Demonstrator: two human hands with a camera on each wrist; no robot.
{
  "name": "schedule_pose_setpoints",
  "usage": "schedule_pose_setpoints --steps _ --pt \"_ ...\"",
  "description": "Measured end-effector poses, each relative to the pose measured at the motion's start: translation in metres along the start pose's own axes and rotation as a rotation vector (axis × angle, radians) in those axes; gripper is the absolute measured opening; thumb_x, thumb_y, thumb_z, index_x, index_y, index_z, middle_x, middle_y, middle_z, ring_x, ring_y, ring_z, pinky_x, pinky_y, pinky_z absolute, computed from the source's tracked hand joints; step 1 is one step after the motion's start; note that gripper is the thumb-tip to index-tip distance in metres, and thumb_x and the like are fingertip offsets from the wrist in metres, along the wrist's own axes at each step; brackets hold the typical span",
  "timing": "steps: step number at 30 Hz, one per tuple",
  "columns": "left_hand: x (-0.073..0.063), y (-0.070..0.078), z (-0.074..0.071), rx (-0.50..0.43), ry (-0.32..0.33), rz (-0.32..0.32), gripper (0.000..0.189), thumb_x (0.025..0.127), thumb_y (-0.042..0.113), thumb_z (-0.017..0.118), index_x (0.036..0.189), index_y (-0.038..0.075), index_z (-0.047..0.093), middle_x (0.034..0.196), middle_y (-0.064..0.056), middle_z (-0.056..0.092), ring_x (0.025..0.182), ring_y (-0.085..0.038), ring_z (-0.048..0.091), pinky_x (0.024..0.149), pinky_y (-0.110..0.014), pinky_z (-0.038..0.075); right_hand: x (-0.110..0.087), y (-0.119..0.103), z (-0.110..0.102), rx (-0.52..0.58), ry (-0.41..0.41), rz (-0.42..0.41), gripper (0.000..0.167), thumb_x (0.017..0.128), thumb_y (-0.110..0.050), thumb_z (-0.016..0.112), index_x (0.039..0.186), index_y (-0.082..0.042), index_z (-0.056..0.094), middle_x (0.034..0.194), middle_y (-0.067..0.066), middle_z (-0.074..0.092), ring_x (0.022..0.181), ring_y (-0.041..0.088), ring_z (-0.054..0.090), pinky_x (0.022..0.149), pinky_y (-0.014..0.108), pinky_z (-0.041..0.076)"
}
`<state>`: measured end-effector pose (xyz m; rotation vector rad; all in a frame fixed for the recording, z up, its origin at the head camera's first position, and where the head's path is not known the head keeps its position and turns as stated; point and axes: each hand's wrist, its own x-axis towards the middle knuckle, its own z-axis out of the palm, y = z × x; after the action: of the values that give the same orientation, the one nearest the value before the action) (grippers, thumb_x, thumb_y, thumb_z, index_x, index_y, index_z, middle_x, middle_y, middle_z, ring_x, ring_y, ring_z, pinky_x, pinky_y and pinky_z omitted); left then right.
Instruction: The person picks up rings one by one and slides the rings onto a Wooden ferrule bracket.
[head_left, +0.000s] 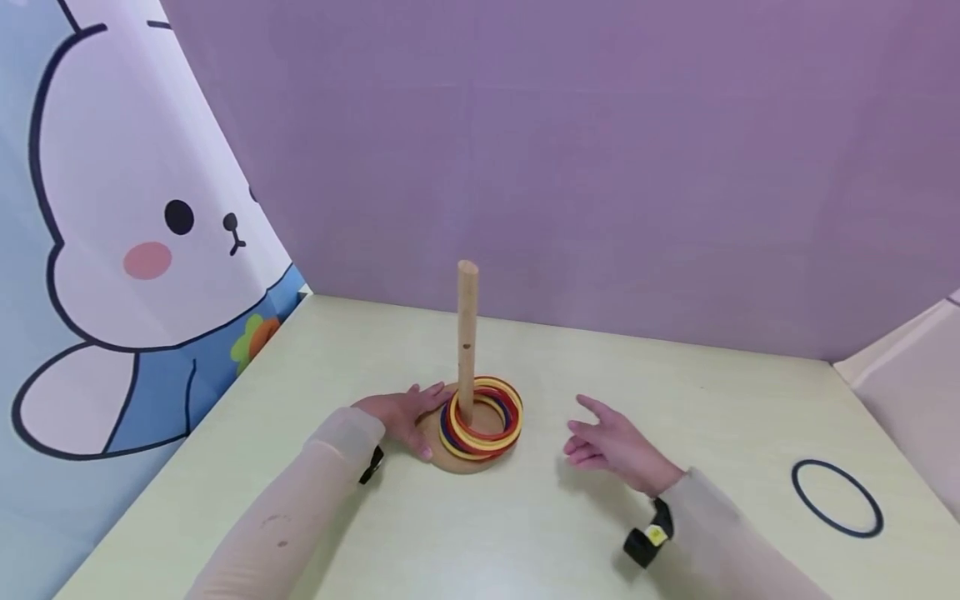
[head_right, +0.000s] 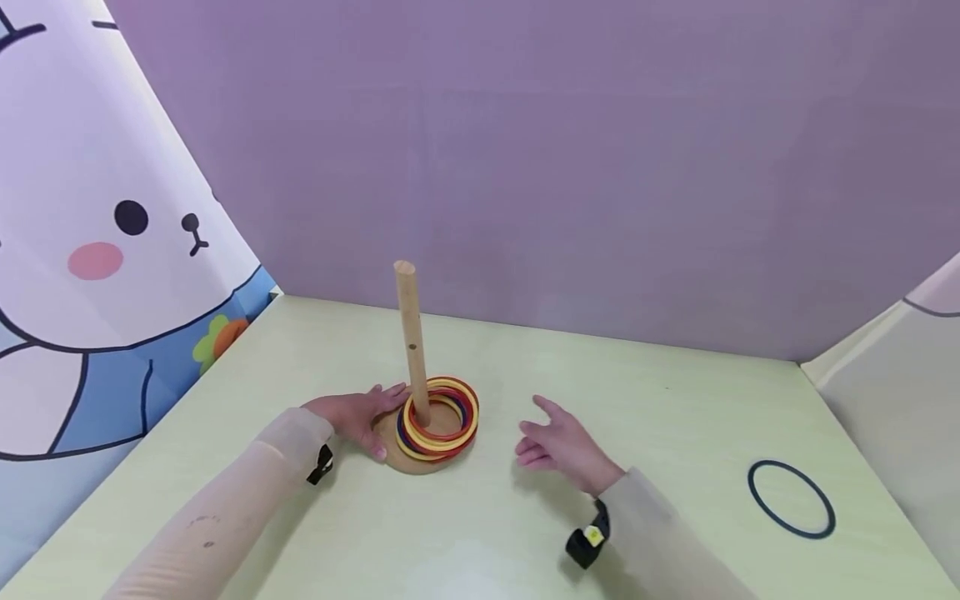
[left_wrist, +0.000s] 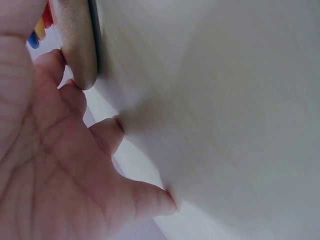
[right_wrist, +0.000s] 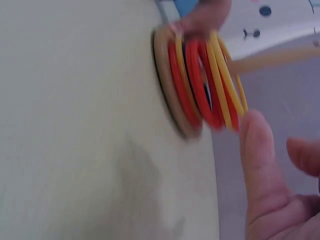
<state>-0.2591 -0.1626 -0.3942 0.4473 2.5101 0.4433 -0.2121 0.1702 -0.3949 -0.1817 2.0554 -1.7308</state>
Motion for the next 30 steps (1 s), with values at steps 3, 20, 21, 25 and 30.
schedule_pose_setpoints --steps 3,20,21,25,30 --pt "-0.001 0.0 0.0 0.018 0.005 -0.013 0.105 0.072 0.037 0.083 0.154 0.028 0.018 0.16 0.0 0.013 0.145 -0.035 0.009 0.105 -0.067 0.019 -0.012 0.007 -0.025 -0.04 0.018 -0.003 0.072 0.1 -0.015 0.05 0.15 0.005 0.003 0.093 0.013 0.063 0.077 0.017 0.066 0.075 0.031 0.055" --pt "0.0 -0.003 -0.001 0.045 0.027 0.01 0.104 0.072 0.039 0.083 0.154 0.025 0.021 0.16 0.003 0.015 0.145 -0.034 0.011 0.108 -0.062 0.021 -0.052 0.028 -0.124 -0.379 0.103 -0.02 0.068 0.098 -0.02 0.056 0.145 0.013 0.019 0.106 0.019 0.063 0.081 0.023 0.066 0.072 0.034 0.055" --pt "0.001 -0.003 0.0 0.04 0.026 0.011 0.104 0.072 0.039 0.083 0.154 0.025 0.021 0.16 0.003 0.015 0.145 -0.033 0.011 0.108 -0.061 0.02 -0.053 0.028 -0.129 -0.416 0.107 -0.011 0.069 0.097 -0.02 0.057 0.144 0.013 0.02 0.106 0.018 0.063 0.08 0.023 0.066 0.072 0.033 0.055" --pt "0.0 -0.002 0.0 0.03 0.024 0.003 0.102 0.073 0.039 0.082 0.154 0.027 0.021 0.16 0.005 0.014 0.145 -0.032 0.01 0.108 -0.061 0.02 -0.06 0.029 -0.149 -0.562 0.168 0.007 0.066 0.096 -0.02 0.06 0.141 0.014 0.026 0.1 0.016 0.064 0.075 0.02 0.064 0.069 0.029 0.054" --pt "-0.001 -0.003 0.0 0.032 0.02 0.0 0.1 0.076 0.037 0.08 0.154 0.024 0.02 0.16 0.003 0.013 0.145 -0.032 0.009 0.109 -0.061 0.019 -0.075 0.036 -0.171 -0.798 0.264 -0.067 0.054 0.094 -0.018 0.062 0.135 0.011 0.041 0.089 0.007 0.063 0.071 0.008 0.058 0.062 0.026 0.049"
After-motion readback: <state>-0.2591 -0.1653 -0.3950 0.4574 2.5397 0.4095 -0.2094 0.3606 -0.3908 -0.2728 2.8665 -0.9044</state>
